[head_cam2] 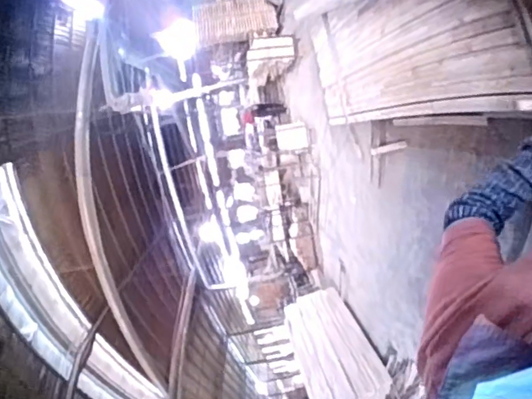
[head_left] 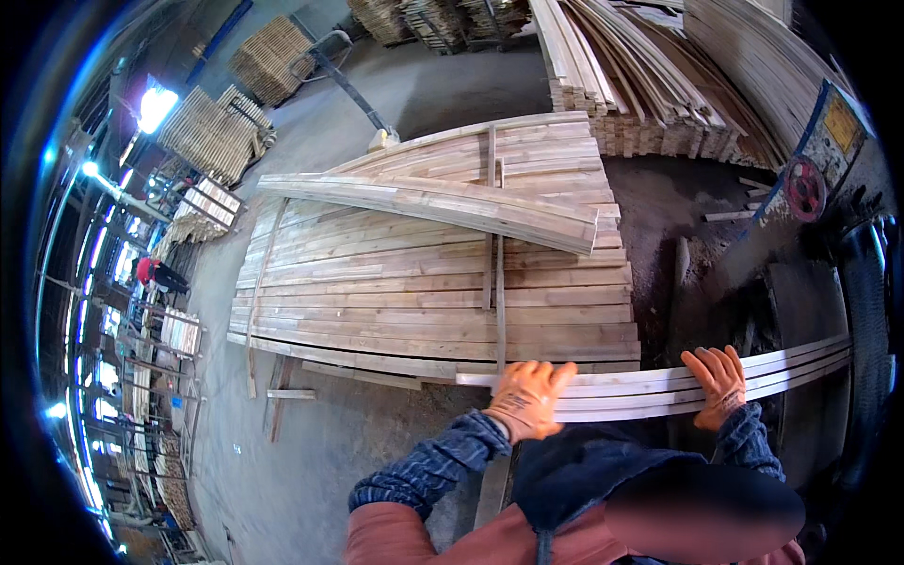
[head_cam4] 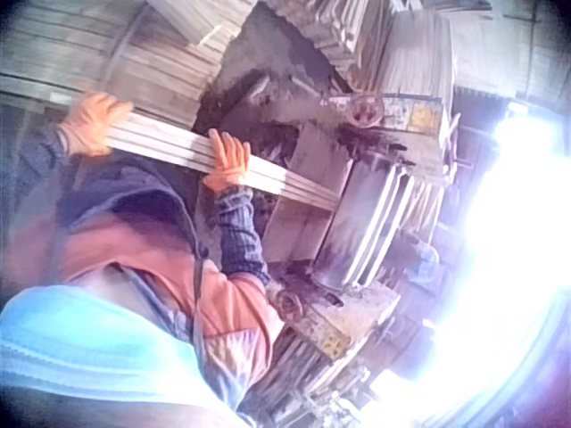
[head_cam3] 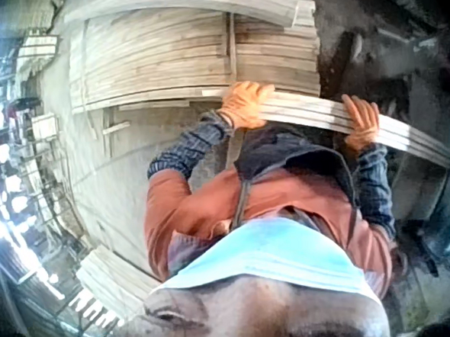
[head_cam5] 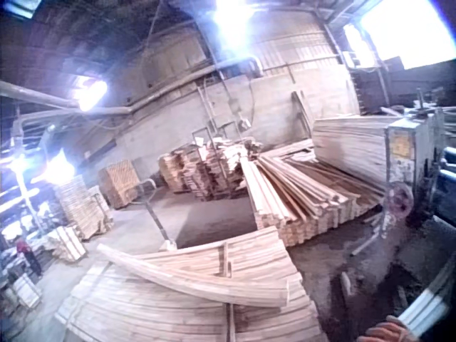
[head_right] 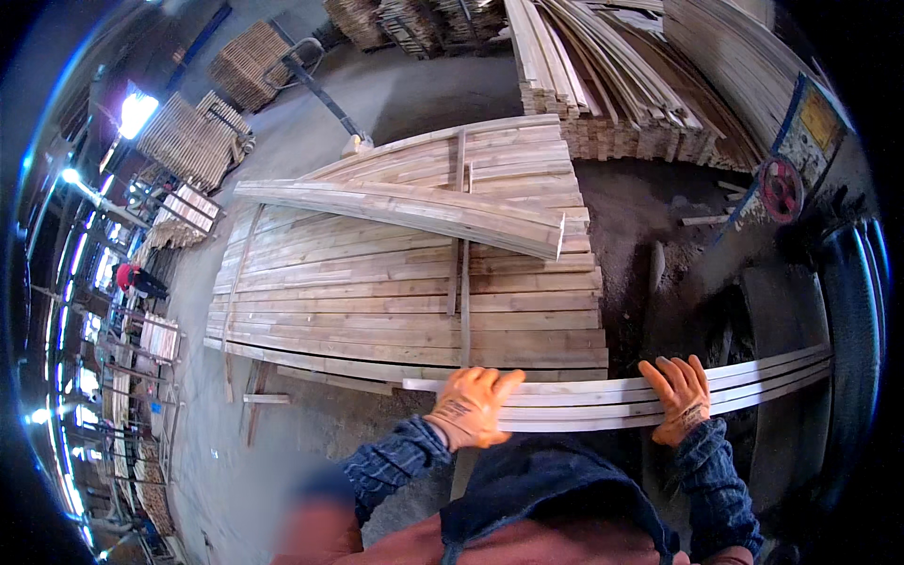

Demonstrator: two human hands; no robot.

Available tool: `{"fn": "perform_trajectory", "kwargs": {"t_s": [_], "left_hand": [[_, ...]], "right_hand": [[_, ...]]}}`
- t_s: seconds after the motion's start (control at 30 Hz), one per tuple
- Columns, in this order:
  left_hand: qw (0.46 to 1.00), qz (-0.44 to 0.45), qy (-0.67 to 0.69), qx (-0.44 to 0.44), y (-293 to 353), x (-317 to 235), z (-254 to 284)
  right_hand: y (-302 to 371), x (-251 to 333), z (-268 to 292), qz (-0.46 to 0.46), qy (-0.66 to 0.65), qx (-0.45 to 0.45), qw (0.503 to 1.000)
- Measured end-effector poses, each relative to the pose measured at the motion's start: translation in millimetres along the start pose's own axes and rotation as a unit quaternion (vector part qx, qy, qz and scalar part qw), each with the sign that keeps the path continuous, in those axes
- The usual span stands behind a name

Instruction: The person picks up curved wood slats from a pile and feeds them through a processing machine one by one.

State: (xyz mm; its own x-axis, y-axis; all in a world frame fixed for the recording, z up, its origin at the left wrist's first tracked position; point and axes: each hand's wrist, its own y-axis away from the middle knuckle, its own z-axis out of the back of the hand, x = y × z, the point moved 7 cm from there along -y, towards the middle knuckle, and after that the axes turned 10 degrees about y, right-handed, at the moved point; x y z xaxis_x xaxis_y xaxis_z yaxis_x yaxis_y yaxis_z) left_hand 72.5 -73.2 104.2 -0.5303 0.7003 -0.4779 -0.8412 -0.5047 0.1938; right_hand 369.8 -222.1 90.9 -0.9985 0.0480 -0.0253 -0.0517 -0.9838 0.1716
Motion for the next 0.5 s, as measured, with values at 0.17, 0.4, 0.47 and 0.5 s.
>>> {"fn": "perform_trajectory", "kwargs": {"t_s": [0.17, 0.4, 0.47, 0.5], "left_hand": [[0.992, -0.073, 0.094, 0.050, -34.4, -55.9, -15.0], [0.873, -0.012, 0.477, 0.098, -92.1, -42.4, -15.2], [0.885, -0.006, 0.460, 0.072, -95.8, -15.0, -29.4], [0.910, -0.021, 0.410, 0.047, -96.6, 3.5, -42.4]], "right_hand": [[-9.5, 16.0, 27.0, 0.091, -0.078, 0.081, 0.989], [-76.7, 7.1, 24.9, 0.011, -0.453, 0.047, 0.890], [-110.4, 11.6, 13.2, -0.005, -0.476, 0.042, 0.878], [-127.3, 11.2, -6.3, -0.022, -0.506, 0.053, 0.861]]}}
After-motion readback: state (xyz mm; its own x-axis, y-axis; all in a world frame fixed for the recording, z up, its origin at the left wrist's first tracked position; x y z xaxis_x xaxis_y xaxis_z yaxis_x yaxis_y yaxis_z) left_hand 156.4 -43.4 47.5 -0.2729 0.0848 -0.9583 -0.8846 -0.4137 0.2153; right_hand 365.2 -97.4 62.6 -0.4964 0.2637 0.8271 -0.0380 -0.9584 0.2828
